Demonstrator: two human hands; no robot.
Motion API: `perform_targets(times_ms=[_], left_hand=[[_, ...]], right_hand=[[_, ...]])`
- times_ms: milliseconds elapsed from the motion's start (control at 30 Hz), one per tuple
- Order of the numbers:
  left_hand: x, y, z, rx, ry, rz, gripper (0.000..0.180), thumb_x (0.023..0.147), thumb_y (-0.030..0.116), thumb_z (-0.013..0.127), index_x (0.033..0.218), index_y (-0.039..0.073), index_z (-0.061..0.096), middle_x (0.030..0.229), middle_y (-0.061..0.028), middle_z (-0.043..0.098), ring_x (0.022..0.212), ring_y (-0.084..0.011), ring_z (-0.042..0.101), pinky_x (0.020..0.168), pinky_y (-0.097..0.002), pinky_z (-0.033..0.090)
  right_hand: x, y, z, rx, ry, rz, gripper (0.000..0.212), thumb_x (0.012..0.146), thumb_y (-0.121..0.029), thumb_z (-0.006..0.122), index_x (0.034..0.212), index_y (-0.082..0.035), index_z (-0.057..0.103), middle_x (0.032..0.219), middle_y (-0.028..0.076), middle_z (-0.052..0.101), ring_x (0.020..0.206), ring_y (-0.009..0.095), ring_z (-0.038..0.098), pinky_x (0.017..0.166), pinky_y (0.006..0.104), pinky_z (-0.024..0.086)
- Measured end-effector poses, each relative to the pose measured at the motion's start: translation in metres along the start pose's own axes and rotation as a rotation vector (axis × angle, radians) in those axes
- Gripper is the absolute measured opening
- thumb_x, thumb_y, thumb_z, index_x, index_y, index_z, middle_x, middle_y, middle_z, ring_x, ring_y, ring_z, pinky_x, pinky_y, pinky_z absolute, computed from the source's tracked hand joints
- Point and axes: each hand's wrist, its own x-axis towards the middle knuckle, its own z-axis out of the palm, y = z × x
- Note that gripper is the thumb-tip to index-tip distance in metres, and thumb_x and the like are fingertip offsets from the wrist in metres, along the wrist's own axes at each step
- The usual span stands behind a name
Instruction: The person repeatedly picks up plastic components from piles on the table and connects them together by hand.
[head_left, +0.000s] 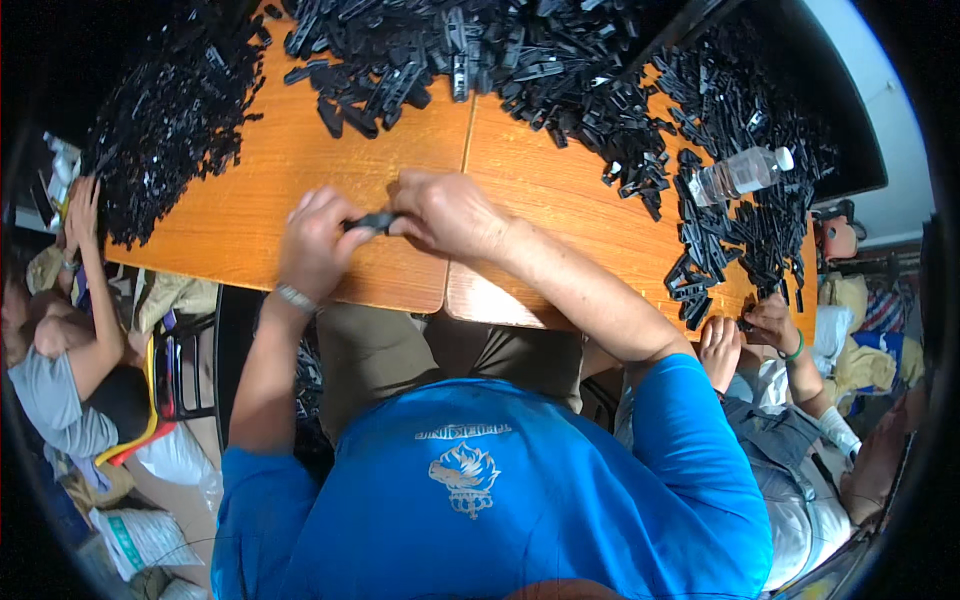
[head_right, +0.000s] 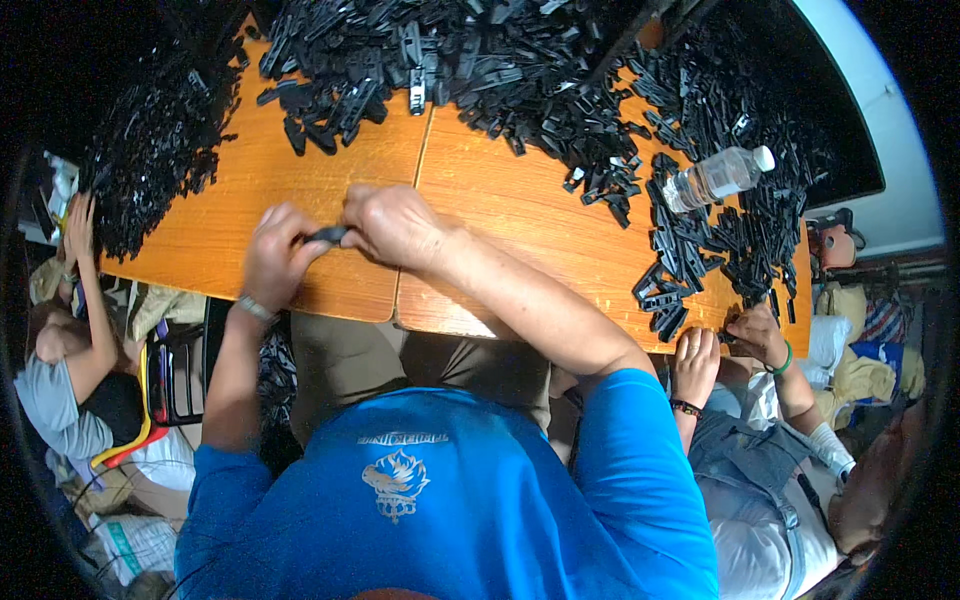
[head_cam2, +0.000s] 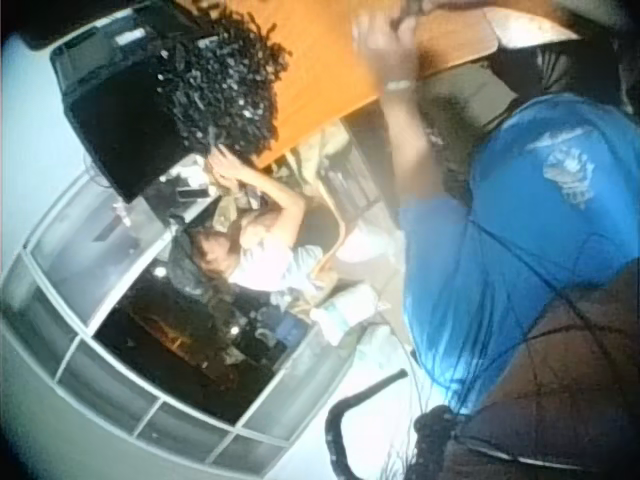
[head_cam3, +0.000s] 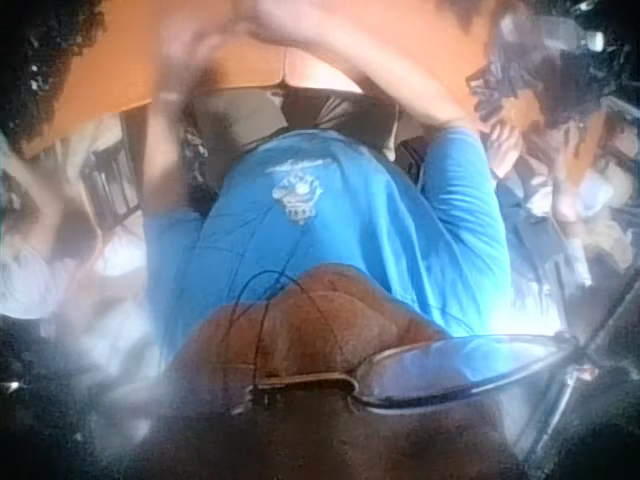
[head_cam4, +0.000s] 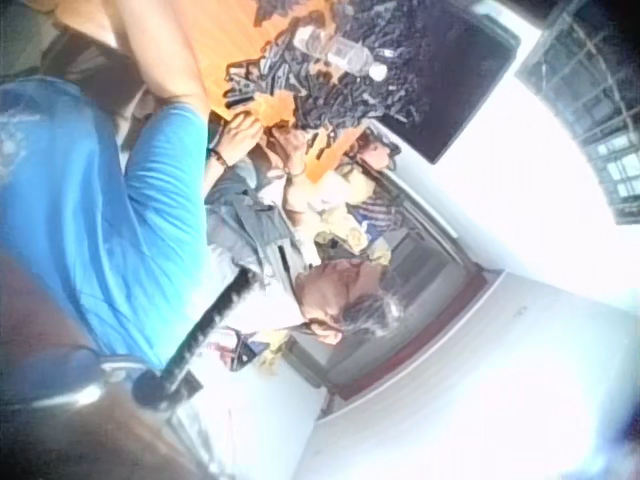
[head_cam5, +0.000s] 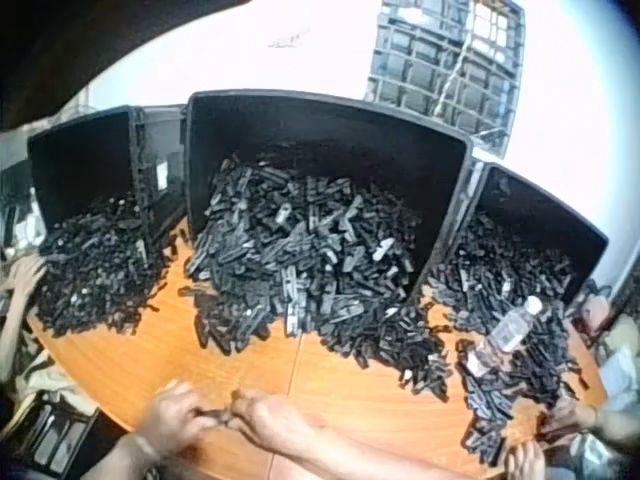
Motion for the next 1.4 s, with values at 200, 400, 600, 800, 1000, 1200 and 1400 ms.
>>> perform_targets(times_ms=[200, 400, 600, 800, 1000, 1200, 1400], left_hand=[[-0.08, -0.046, -0.137, 0.039, -0.247, -0.385, 0.024, 0.086, -0.005, 0.074, 0.109, 0.002, 0.073, 0.101, -0.0119, 0.071, 0.099, -0.0306, 0.068, 0.09, -0.0391, 0.053], [0.024, -0.009, -0.067, 0.083, 0.118, -0.237, 0.025, 0.096, 0.008, 0.072, 0.12, 0.002, 0.074, 0.11, -0.0168, 0.075, 0.102, -0.0321, 0.074, 0.093, -0.0421, 0.057], [0.127, 0.013, 0.024, 0.209, 0.21, -0.107, 0.036, 0.093, 0.023, 0.082, 0.125, 0.007, 0.074, 0.116, -0.0151, 0.071, 0.114, -0.0349, 0.068, 0.096, -0.0465, 0.056], [0.155, 0.002, 0.054, 0.281, 0.198, -0.23, 0.036, 0.09, 0.025, 0.086, 0.119, 0.006, 0.077, 0.114, -0.0139, 0.071, 0.114, -0.0341, 0.069, 0.096, -0.0477, 0.057], [0.139, -0.012, 0.043, -0.211, 0.212, -0.42, 0.017, 0.091, 0.023, 0.084, 0.096, 0.006, 0.082, 0.087, -0.0116, 0.079, 0.084, -0.0285, 0.076, 0.081, -0.0396, 0.06], [0.08, -0.013, 0.036, -0.336, 0.084, -0.461, 0.023, 0.092, 0.021, 0.086, 0.103, 0.001, 0.081, 0.085, -0.0079, 0.08, 0.074, -0.0124, 0.072, 0.07, -0.0304, 0.057], [0.072, -0.005, 0.025, -0.045, 0.065, -0.496, 0.023, 0.093, 0.024, 0.084, 0.099, 0.002, 0.081, 0.084, -0.0117, 0.08, 0.074, -0.0191, 0.076, 0.068, -0.0351, 0.058]], right_hand=[[-0.071, 0.075, -0.062, -0.195, 0.368, 0.277, 0.016, 0.093, -0.022, 0.082, 0.103, -0.008, 0.082, 0.106, 0.012, 0.075, 0.092, 0.034, 0.076, 0.082, 0.0424, 0.062], [-0.07, 0.092, -0.088, -0.615, 0.39, 0.568, 0.032, 0.09, -0.023, 0.083, 0.117, -0.007, 0.075, 0.106, 0.021, 0.073, 0.088, 0.043, 0.076, 0.078, 0.051, 0.062], [-0.061, 0.105, -0.084, -0.641, 0.331, 0.583, 0.025, 0.088, -0.015, 0.079, 0.109, -0.007, 0.068, 0.103, 0.023, 0.072, 0.083, 0.044, 0.075, 0.073, 0.0533, 0.062], [-0.062, 0.057, -0.058, -0.34, 0.225, 0.285, 0.018, 0.09, -0.009, 0.075, 0.107, -0.008, 0.075, 0.102, 0.021, 0.07, 0.079, 0.044, 0.073, 0.075, 0.0528, 0.062], [-0.063, 0.046, -0.051, -0.262, 0.124, 0.222, 0.022, 0.094, -0.007, 0.071, 0.116, -0.009, 0.075, 0.105, 0.023, 0.068, 0.083, 0.044, 0.074, 0.074, 0.0509, 0.063], [-0.058, 0.037, -0.05, -0.407, 0.018, 0.24, 0.037, 0.094, -0.003, 0.062, 0.13, -0.008, 0.068, 0.104, 0.026, 0.068, 0.087, 0.045, 0.075, 0.077, 0.052, 0.062], [-0.046, 0.026, -0.057, -0.429, -0.088, 0.278, 0.032, 0.093, -0.003, 0.063, 0.124, -0.005, 0.069, 0.108, 0.024, 0.069, 0.092, 0.044, 0.075, 0.083, 0.0524, 0.061]])
